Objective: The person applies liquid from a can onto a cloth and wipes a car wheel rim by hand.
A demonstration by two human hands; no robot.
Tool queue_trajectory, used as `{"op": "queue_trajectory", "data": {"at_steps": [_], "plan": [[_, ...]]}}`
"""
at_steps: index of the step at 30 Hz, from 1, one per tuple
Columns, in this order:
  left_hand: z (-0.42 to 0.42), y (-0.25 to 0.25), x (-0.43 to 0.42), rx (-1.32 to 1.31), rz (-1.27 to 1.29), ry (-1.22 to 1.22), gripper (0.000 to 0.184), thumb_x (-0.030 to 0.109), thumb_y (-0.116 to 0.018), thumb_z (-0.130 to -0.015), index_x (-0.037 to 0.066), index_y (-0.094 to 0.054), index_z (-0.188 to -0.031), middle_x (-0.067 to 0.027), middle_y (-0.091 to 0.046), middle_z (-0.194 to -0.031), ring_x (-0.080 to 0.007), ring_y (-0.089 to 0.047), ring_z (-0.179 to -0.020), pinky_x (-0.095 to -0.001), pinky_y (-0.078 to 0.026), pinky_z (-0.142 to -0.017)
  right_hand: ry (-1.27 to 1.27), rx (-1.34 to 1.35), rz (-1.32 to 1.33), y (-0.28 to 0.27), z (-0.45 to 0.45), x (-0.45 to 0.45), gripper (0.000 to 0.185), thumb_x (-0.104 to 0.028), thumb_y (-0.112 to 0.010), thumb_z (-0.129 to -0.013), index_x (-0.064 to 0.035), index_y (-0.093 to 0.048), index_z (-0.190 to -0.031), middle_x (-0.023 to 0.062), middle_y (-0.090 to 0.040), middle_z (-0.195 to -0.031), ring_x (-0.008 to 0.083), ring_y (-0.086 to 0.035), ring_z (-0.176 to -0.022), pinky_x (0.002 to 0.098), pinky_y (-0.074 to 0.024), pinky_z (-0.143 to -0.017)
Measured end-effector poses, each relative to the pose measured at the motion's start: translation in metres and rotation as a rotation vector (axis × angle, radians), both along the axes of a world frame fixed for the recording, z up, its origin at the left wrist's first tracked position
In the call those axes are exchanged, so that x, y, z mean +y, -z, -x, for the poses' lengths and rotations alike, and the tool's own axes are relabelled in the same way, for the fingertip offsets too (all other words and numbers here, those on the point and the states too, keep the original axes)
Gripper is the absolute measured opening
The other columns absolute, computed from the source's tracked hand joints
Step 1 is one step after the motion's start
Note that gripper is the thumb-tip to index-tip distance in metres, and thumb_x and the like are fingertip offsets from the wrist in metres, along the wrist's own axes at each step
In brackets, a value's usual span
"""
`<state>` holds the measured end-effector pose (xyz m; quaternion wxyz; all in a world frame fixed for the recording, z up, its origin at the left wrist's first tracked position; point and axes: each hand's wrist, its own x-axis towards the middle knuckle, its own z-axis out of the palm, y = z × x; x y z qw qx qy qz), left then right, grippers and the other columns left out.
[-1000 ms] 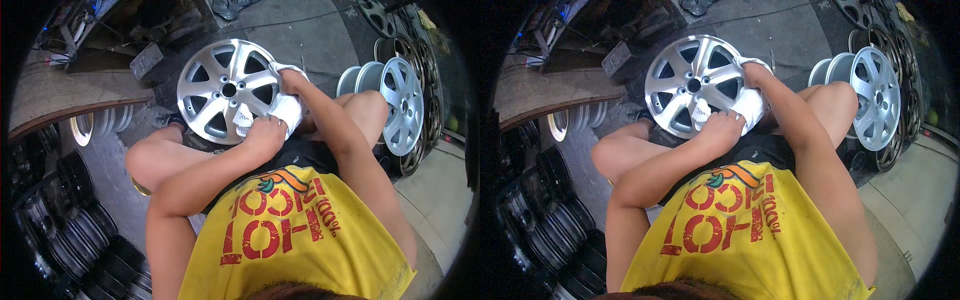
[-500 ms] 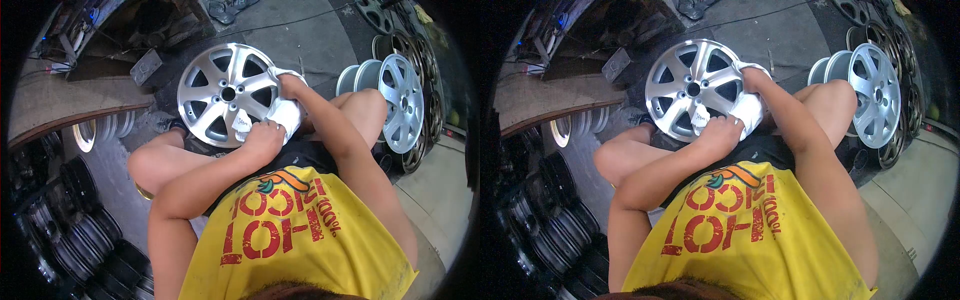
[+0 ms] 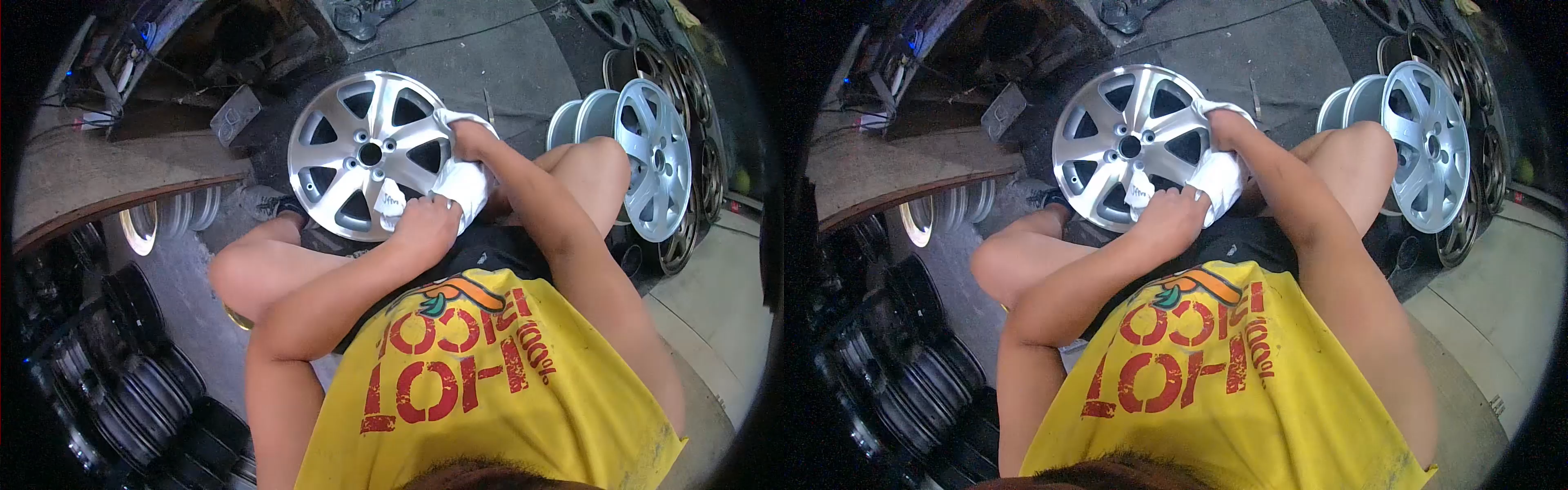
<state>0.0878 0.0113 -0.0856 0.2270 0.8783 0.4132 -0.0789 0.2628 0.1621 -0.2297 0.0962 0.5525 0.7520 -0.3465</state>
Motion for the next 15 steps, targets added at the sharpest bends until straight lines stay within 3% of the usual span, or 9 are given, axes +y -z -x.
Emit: {"op": "queue_trajectory", "data": {"at_steps": [9, 11, 15], "plan": [[0.0, 0.003, 0.0, -0.017, -0.031, -0.025, 0.022, 0.013, -0.061, -0.088, 0.002, -0.064, -0.107, -0.0171, -0.068, -0.097, -0.0324, -0.071, -0.085, -0.0434, -0.056, -0.072, -0.003, 0.043, -0.086, -0.001, 0.001, 0.003, 0.067, -0.001, -0.068, -0.071, -0.0073, -0.06, -0.137, 0.0218, -0.066, -0.129, 0.0369, -0.065, -0.117, 0.0407, -0.0496, -0.1], [-0.001, 0.004, -0.002, -0.019, -0.048, -0.02, 0.022, 0.013, -0.061, -0.088, 0.002, -0.064, -0.107, -0.0171, -0.068, -0.097, -0.0324, -0.071, -0.085, -0.0435, -0.056, -0.072, 0.013, -0.07, 0.057, -0.006, 0.008, 0.013, 0.083, -0.001, -0.072, -0.073, -0.0152, -0.047, -0.15, 0.0201, -0.062, -0.136, 0.0355, -0.062, -0.123, 0.0419, -0.0501, -0.102], [0.002, -0.002, 0.002, -0.013, -0.022, -0.025, 0.023, 0.013, -0.061, -0.088, 0.002, -0.064, -0.108, -0.0174, -0.069, -0.098, -0.0325, -0.071, -0.087, -0.0432, -0.056, -0.073, 0.017, -0.053, 0.023, -0.014, 0.003, -0.004, 0.08, -0.001, -0.072, -0.073, -0.016, -0.049, -0.148, 0.0193, -0.063, -0.135, 0.0359, -0.062, -0.123, 0.0419, -0.0498, -0.102]]}}
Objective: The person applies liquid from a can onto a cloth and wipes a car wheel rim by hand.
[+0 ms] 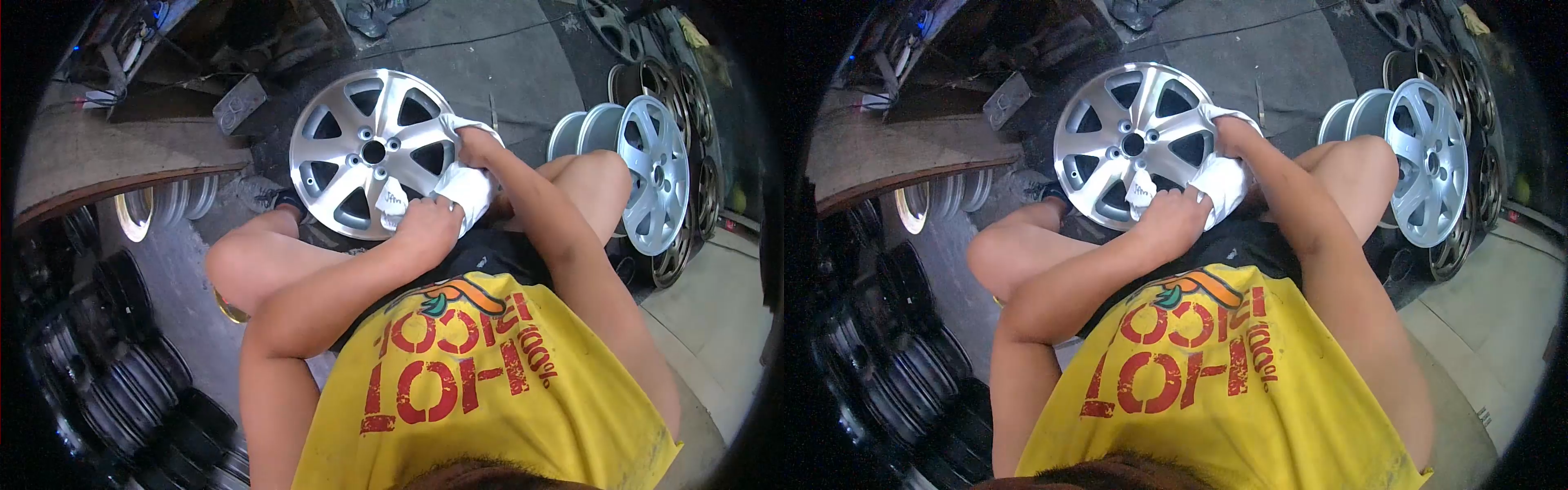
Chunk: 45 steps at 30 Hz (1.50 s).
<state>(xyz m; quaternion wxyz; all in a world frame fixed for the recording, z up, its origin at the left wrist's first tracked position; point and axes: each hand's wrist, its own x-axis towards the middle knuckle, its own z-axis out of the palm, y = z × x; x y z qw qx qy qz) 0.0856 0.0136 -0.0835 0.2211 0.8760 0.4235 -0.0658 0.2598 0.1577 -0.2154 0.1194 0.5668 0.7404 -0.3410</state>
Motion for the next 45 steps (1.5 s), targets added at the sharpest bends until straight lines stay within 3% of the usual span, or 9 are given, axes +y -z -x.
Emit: {"op": "queue_trajectory", "data": {"at_steps": [1, 21, 24, 28, 32, 35, 36, 41, 45], "plan": [[0.0, 0.001, -0.003, -0.006, 0.019, -0.005, 0.024, 0.013, -0.061, -0.088, 0.002, -0.064, -0.109, -0.0177, -0.069, -0.099, -0.0326, -0.071, -0.087, -0.0432, -0.056, -0.073, 0.034, 0.095, -0.097, -0.004, 0.0, -0.005, 0.064, 0.0, -0.066, -0.073, -0.0105, -0.062, -0.135, 0.0194, -0.068, -0.127, 0.0341, -0.066, -0.116, 0.0409, -0.0521, -0.097], [0.017, 0.004, -0.008, -0.104, 0.054, 0.002, 0.023, 0.013, -0.061, -0.086, 0.004, -0.067, -0.107, -0.017, -0.069, -0.099, -0.033, -0.071, -0.09, -0.0445, -0.054, -0.076, -0.047, 0.065, -0.174, -0.003, -0.023, -0.015, 0.058, -0.01, -0.069, -0.076, -0.0033, -0.06, -0.133, 0.0241, -0.066, -0.127, 0.037, -0.064, -0.118, 0.0415, -0.0509, -0.099], [0.025, -0.01, -0.011, -0.096, 0.139, 0.058, 0.024, 0.013, -0.061, -0.087, 0.004, -0.067, -0.108, -0.0175, -0.069, -0.103, -0.0335, -0.07, -0.093, -0.0446, -0.054, -0.079, 0.375, 0.388, -0.093, -0.043, -0.028, -0.007, 0.039, -0.015, -0.068, -0.084, 0.001, -0.065, -0.12, 0.0164, -0.073, -0.096, 0.0256, -0.071, -0.089, 0.0377, -0.0542, -0.083], [0.036, -0.03, -0.01, -0.047, 0.39, 0.14, 0.026, 0.015, -0.063, -0.089, 0.003, -0.066, -0.111, -0.0187, -0.067, -0.113, -0.035, -0.067, -0.106, -0.0459, -0.052, -0.092, 0.939, 1.199, 0.267, -0.152, -0.022, -0.045, 0.039, -0.018, -0.072, -0.088, -0.0012, -0.064, -0.122, 0.0075, -0.071, -0.106, 0.0186, -0.068, -0.088, 0.0356, -0.0541, -0.08], [0.063, -0.082, 0.021, -0.027, 0.405, 0.098, 0.042, 0.022, -0.069, -0.088, 0.0, -0.06, -0.123, -0.0187, -0.065, -0.121, -0.0357, -0.062, -0.116, -0.0463, -0.049, -0.1, 0.38, 1.279, 0.362, -0.222, -0.052, -0.092, 0.043, -0.017, -0.068, -0.089, 0.0076, -0.06, -0.124, 0.0131, -0.069, -0.114, 0.0232, -0.068, -0.095, 0.0389, -0.0522, -0.087], [0.074, -0.089, 0.033, -0.785, -0.114, -0.179, 0.074, 0.026, -0.074, -0.085, 0.0, -0.041, -0.146, -0.025, -0.053, -0.141, -0.0422, -0.053, -0.129, -0.0469, -0.043, -0.109, -0.071, 1.325, 0.511, -0.259, -0.036, -0.107, 0.037, -0.016, -0.064, -0.092, 0.0107, -0.061, -0.117, 0.0124, -0.068, -0.11, 0.025, -0.066, -0.094, 0.0399, -0.0506, -0.087], [0.07, -0.103, 0.034, -0.852, 0.024, -0.184, 0.087, 0.028, -0.076, -0.083, 0.001, -0.031, -0.152, -0.0267, -0.046, -0.148, -0.044, -0.048, -0.134, -0.0461, -0.04, -0.112, -0.111, 1.29, 0.551, -0.261, -0.031, -0.106, 0.034, -0.017, -0.063, -0.094, 0.0101, -0.062, -0.115, 0.0113, -0.068, -0.107, 0.0222, -0.065, -0.093, 0.0377, -0.0499, -0.086], [0.063, -0.135, 0.03, -0.893, 0.572, -0.175, 0.057, 0.017, -0.076, -0.081, 0.001, -0.059, -0.133, -0.0215, -0.071, -0.113, -0.0329, -0.069, -0.107, -0.0392, -0.052, -0.093, -0.047, 1.039, 0.606, -0.289, -0.02, -0.079, 0.034, -0.015, -0.069, -0.091, 0.0056, -0.061, -0.117, 0.0079, -0.066, -0.109, 0.012, -0.059, -0.098, 0.0277, -0.0472, -0.084], [0.102, -0.15, 0.036, -1.198, 0.411, -0.463, 0.018, 0.012, -0.072, -0.086, 0.0, -0.074, -0.1, -0.0126, -0.075, -0.091, -0.0147, -0.07, -0.086, -0.0313, -0.053, -0.077, -0.023, 1.03, 0.467, -0.282, -0.009, -0.081, 0.055, -0.012, -0.078, -0.083, 0.0056, -0.054, -0.13, 0.0089, -0.067, -0.114, 0.0138, -0.061, -0.102, 0.0294, -0.048, -0.087]]}}
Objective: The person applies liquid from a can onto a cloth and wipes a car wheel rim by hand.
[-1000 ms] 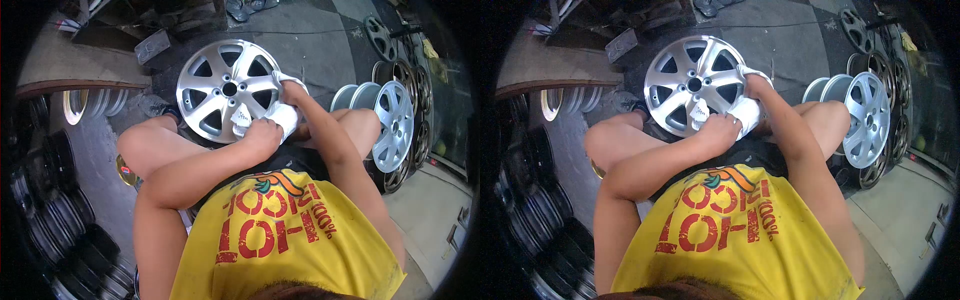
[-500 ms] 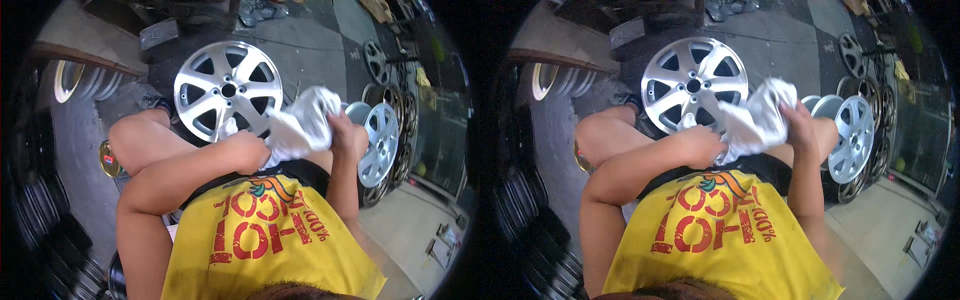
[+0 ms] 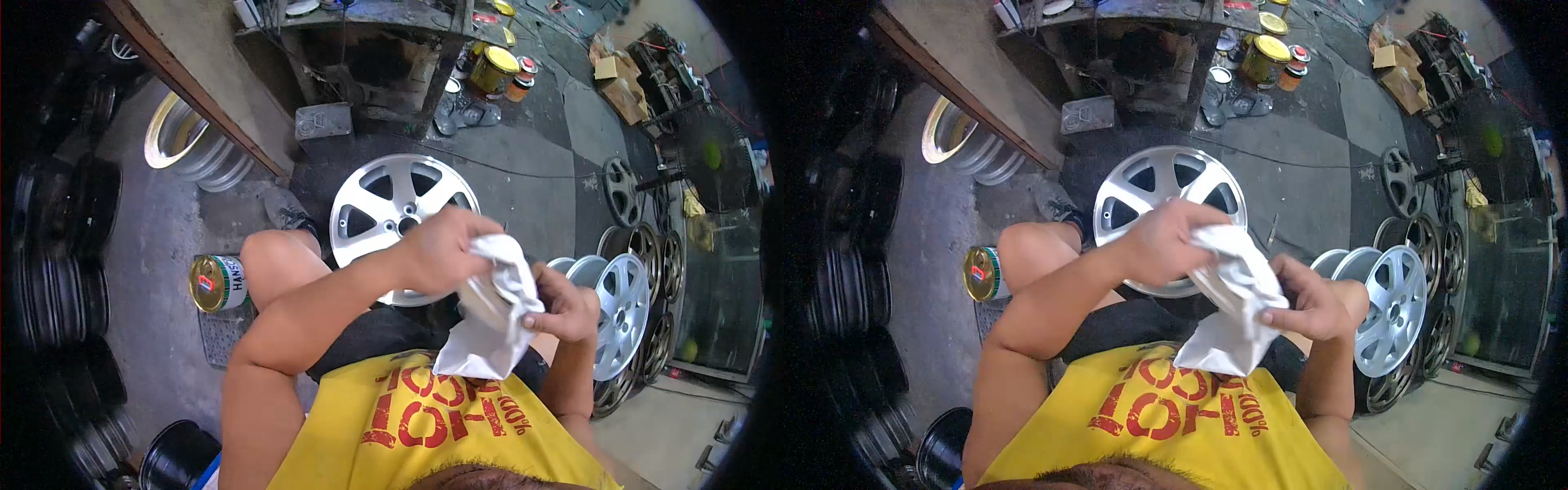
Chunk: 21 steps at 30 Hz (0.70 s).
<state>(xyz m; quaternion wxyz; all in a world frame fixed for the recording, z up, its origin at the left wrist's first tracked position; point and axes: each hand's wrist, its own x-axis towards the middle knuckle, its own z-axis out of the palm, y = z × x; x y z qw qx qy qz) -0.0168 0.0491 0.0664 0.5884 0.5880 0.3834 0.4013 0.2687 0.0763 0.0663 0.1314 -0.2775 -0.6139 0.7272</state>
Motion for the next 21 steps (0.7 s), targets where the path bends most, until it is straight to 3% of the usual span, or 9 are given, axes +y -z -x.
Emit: {"op": "queue_trajectory", "data": {"at_steps": [3, 5, 8, 11, 14, 15, 17, 18, 21], "plan": [[0.023, 0.01, 0.014, -0.271, 0.073, -0.156, 0.013, 0.011, -0.072, -0.087, -0.001, -0.074, -0.093, -0.0058, -0.073, -0.084, -0.0115, -0.067, -0.08, -0.0306, -0.052, -0.076, -0.73, -0.156, 0.092, 0.016, 0.007, 0.019, 0.044, -0.013, -0.079, -0.087, 0.0047, -0.061, -0.124, 0.0102, -0.071, -0.116, 0.0151, -0.063, -0.108, 0.0349, -0.0502, -0.094], [0.035, 0.012, 0.018, -0.15, 0.072, -0.138, 0.034, 0.003, -0.073, -0.085, -0.001, -0.067, -0.118, -0.0094, -0.072, -0.108, -0.0113, -0.065, -0.099, -0.0301, -0.052, -0.089, -0.689, 0.192, 0.071, 0.039, 0.013, -0.002, 0.048, -0.013, -0.08, -0.086, 0.0047, -0.062, -0.127, 0.0129, -0.07, -0.12, 0.0219, -0.064, -0.113, 0.0378, -0.049, -0.097], [0.012, 0.032, 0.021, -0.507, -0.026, -0.061, 0.082, 0.012, -0.073, -0.087, 0.01, -0.028, -0.155, -0.0147, -0.043, -0.15, -0.019, -0.044, -0.137, -0.0341, -0.042, -0.108, -0.189, 0.402, -0.034, 0.023, 0.012, -0.021, 0.076, -0.023, -0.084, -0.078, 0.0037, -0.05, -0.14, 0.0185, -0.06, -0.135, 0.0315, -0.055, -0.128, 0.0445, -0.0418, -0.109], [-0.041, 0.059, -0.011, -0.203, 0.008, 0.32, 0.113, 0.048, -0.08, -0.084, 0.01, -0.008, -0.162, -0.0202, -0.032, -0.161, -0.0305, -0.032, -0.149, -0.0391, -0.027, -0.121, 0.752, 0.616, 0.083, 0.026, 0.002, -0.052, 0.083, -0.04, -0.069, -0.081, 0.0043, -0.042, -0.146, 0.0274, -0.052, -0.141, 0.0413, -0.055, -0.128, 0.0539, -0.0433, -0.111], [-0.096, 0.089, -0.059, -0.22, 0.159, 0.405, 0.079, 0.034, -0.074, -0.088, 0.005, -0.037, -0.151, -0.0213, -0.052, -0.145, -0.0306, -0.05, -0.135, -0.0405, -0.036, -0.114, 1.131, 0.43, -0.252, 0.031, -0.015, -0.014, 0.064, -0.024, -0.063, -0.089, 0.0083, -0.045, -0.142, 0.0249, -0.059, -0.132, 0.0357, -0.062, -0.119, 0.0459, -0.0471, -0.108], [-0.101, 0.09, -0.062, -0.003, 0.155, 0.448, 0.059, 0.035, -0.07, -0.091, 0.003, -0.05, -0.137, -0.0231, -0.058, -0.135, -0.033, -0.056, -0.128, -0.0421, -0.041, -0.109, 1.375, -0.113, -0.184, -0.001, 0.025, -0.012, 0.06, -0.032, -0.062, -0.091, 0.0056, -0.053, -0.137, 0.0205, -0.062, -0.13, 0.0348, -0.062, -0.116, 0.0455, -0.0478, -0.104], [-0.118, 0.132, -0.076, 0.127, 0.017, 0.383, 0.05, 0.035, -0.062, -0.095, -0.003, -0.055, -0.126, -0.0298, -0.066, -0.117, -0.0433, -0.064, -0.111, -0.0476, -0.049, -0.096, 1.101, -0.359, -0.814, 0.06, 0.025, 0.024, 0.042, -0.027, -0.072, -0.09, 0.0088, -0.064, -0.111, 0.0197, -0.069, -0.104, 0.0279, -0.066, -0.091, 0.0389, -0.0518, -0.081], [-0.115, 0.123, -0.07, 0.216, 0.058, 0.341, 0.052, 0.034, -0.06, -0.096, -0.006, -0.052, -0.127, -0.0313, -0.066, -0.114, -0.0457, -0.064, -0.107, -0.0492, -0.05, -0.093, 0.798, -0.843, -0.815, 0.063, 0.029, 0.034, 0.051, -0.034, -0.074, -0.087, 0.011, -0.063, -0.11, 0.0268, -0.069, -0.099, 0.035, -0.068, -0.093, 0.0408, -0.0525, -0.083], [-0.101, 0.108, -0.067, 0.522, 0.117, 0.426, 0.048, 0.024, -0.053, -0.094, -0.014, -0.043, -0.122, -0.0366, -0.065, -0.104, -0.05, -0.064, -0.102, -0.0549, -0.051, -0.089, 0.429, -0.947, -0.692, 0.188, 0.012, 0.047, 0.057, -0.045, -0.072, -0.086, 0.0087, -0.066, -0.106, 0.031, -0.068, -0.105, 0.0434, -0.067, -0.098, 0.0473, -0.0518, -0.086]]}}
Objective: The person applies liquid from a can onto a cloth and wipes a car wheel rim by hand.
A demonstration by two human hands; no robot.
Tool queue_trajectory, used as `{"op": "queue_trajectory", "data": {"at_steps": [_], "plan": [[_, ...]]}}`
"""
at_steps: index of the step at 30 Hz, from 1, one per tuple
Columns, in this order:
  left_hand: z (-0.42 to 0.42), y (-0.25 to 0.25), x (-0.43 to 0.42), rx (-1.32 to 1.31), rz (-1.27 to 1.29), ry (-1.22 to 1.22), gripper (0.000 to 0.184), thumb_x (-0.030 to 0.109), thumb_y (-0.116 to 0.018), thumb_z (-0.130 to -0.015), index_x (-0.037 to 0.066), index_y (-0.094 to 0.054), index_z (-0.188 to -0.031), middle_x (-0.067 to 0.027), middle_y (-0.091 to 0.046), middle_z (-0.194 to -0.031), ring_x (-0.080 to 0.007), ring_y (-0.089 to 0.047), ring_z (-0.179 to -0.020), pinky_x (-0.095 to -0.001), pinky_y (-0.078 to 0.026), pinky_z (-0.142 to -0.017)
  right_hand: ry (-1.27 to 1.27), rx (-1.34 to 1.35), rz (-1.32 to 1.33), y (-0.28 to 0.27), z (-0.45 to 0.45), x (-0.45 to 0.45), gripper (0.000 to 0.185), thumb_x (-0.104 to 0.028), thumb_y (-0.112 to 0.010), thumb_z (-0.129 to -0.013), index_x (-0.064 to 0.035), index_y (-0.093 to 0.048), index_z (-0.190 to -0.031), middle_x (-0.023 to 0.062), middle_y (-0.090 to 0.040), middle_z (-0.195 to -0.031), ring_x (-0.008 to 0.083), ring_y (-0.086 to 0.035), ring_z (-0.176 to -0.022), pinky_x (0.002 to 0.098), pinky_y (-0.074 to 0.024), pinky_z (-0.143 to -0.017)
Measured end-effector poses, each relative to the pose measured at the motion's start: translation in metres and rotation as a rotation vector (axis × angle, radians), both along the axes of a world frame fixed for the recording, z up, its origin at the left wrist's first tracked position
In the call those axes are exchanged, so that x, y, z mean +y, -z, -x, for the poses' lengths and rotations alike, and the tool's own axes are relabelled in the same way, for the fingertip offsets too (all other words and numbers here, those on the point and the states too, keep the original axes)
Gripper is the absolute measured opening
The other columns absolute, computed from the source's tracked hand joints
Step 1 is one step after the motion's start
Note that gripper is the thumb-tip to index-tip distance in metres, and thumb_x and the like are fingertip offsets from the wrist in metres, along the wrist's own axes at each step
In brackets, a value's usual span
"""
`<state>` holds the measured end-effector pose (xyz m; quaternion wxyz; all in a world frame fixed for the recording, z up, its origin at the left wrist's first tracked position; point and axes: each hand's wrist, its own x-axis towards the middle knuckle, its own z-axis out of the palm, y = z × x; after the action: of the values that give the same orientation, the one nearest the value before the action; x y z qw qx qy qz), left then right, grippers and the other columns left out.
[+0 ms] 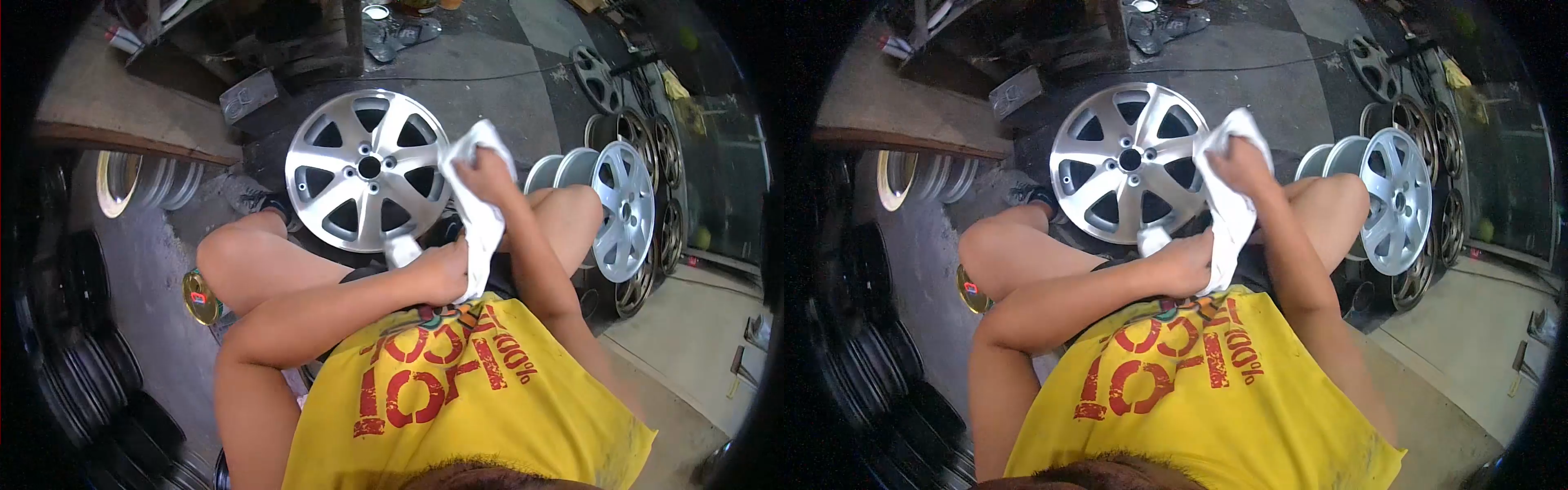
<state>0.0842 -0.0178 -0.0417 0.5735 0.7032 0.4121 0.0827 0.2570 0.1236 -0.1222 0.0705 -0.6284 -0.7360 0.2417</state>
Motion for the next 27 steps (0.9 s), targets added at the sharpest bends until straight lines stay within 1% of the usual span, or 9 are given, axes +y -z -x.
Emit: {"op": "queue_trajectory", "data": {"at_steps": [3, 6, 8, 13, 16, 20, 21, 23, 27], "plan": [[-0.008, 0.032, -0.01, 0.076, 0.07, 0.077, 0.045, 0.019, -0.053, -0.092, -0.014, -0.044, -0.12, -0.0378, -0.064, -0.107, -0.0499, -0.065, -0.102, -0.0555, -0.051, -0.089, -0.278, -0.117, 0.231, 0.066, 0.008, -0.025, 0.05, -0.032, -0.066, -0.083, 0.0057, -0.064, -0.115, 0.0312, -0.067, -0.116, 0.0436, -0.064, -0.112, 0.0474, -0.049, -0.099], [-0.006, 0.028, 0.001, 0.182, 0.172, 0.166, 0.046, 0.017, -0.052, -0.091, -0.013, -0.043, -0.124, -0.0379, -0.062, -0.111, -0.0498, -0.065, -0.102, -0.0557, -0.051, -0.09, -0.364, -0.22, 0.236, 0.101, 0.008, -0.031, 0.045, -0.023, -0.065, -0.08, 0.0032, -0.065, -0.116, 0.0279, -0.068, -0.116, 0.0415, -0.066, -0.11, 0.0475, -0.0512, -0.098], [-0.006, 0.04, -0.001, 0.191, 0.016, 0.075, 0.042, 0.019, -0.052, -0.091, -0.015, -0.048, -0.117, -0.0356, -0.062, -0.111, -0.0479, -0.066, -0.1, -0.0525, -0.054, -0.087, -0.41, -0.28, 0.362, 0.098, 0.012, -0.008, 0.04, -0.019, -0.067, -0.079, 0.0048, -0.069, -0.111, 0.0261, -0.069, -0.118, 0.0365, -0.068, -0.111, 0.0446, -0.0531, -0.096], [-0.015, 0.05, 0.016, 0.184, -0.109, 0.014, 0.042, 0.017, -0.054, -0.091, -0.013, -0.047, -0.119, -0.033, -0.063, -0.106, -0.0474, -0.067, -0.096, -0.0523, -0.053, -0.086, -0.457, -0.316, 0.283, 0.12, 0.007, 0.019, 0.044, -0.013, -0.065, -0.08, 0.0023, -0.068, -0.121, 0.0231, -0.068, -0.125, 0.0357, -0.065, -0.118, 0.0422, -0.0506, -0.102], [-0.017, 0.042, 0.024, 0.132, -0.049, 0.045, 0.042, 0.015, -0.055, -0.091, -0.012, -0.047, -0.122, -0.0323, -0.063, -0.11, -0.0466, -0.067, -0.1, -0.0515, -0.054, -0.088, -0.54, -0.149, -0.095, 0.123, -0.012, 0.001, 0.05, -0.009, -0.063, -0.083, 0.0022, -0.062, -0.132, 0.0229, -0.061, -0.136, 0.0348, -0.058, -0.129, 0.0419, -0.0436, -0.11], [-0.026, 0.042, 0.025, 0.32, -0.082, 0.088, 0.043, 0.012, -0.058, -0.089, -0.009, -0.048, -0.125, -0.0312, -0.063, -0.117, -0.044, -0.067, -0.105, -0.0493, -0.054, -0.09, -0.492, -0.234, 0.27, 0.107, 0.01, 0.032, 0.045, -0.008, -0.062, -0.084, -0.0005, -0.065, -0.128, 0.022, -0.063, -0.134, 0.0349, -0.059, -0.127, 0.041, -0.045, -0.109], [-0.026, 0.043, 0.028, 0.316, -0.082, 0.083, 0.043, 0.012, -0.058, -0.089, -0.009, -0.048, -0.126, -0.0311, -0.063, -0.117, -0.0437, -0.067, -0.105, -0.049, -0.054, -0.09, -0.44, -0.147, 0.087, 0.156, 0.001, 0.034, 0.042, -0.007, -0.062, -0.083, -0.0008, -0.068, -0.124, 0.0223, -0.064, -0.132, 0.0355, -0.059, -0.126, 0.0409, -0.0455, -0.108], [-0.025, 0.039, 0.032, 0.308, -0.057, 0.093, 0.043, 0.012, -0.058, -0.089, -0.009, -0.048, -0.126, -0.0308, -0.063, -0.117, -0.0431, -0.067, -0.105, -0.0487, -0.054, -0.09, -0.471, -0.009, 0.148, 0.141, -0.003, 0.026, 0.043, -0.007, -0.061, -0.083, -0.0006, -0.067, -0.125, 0.022, -0.063, -0.134, 0.0349, -0.059, -0.127, 0.0408, -0.045, -0.109], [-0.027, 0.034, 0.031, 0.277, -0.056, 0.14, 0.044, 0.011, -0.061, -0.088, -0.009, -0.049, -0.125, -0.0296, -0.063, -0.12, -0.0423, -0.068, -0.106, -0.048, -0.054, -0.09, -0.63, -0.14, -0.055, 0.148, -0.012, 0.028, 0.048, -0.008, -0.056, -0.087, 0.0004, -0.06, -0.134, 0.0222, -0.059, -0.139, 0.0347, -0.056, -0.131, 0.0398, -0.0426, -0.112]]}}
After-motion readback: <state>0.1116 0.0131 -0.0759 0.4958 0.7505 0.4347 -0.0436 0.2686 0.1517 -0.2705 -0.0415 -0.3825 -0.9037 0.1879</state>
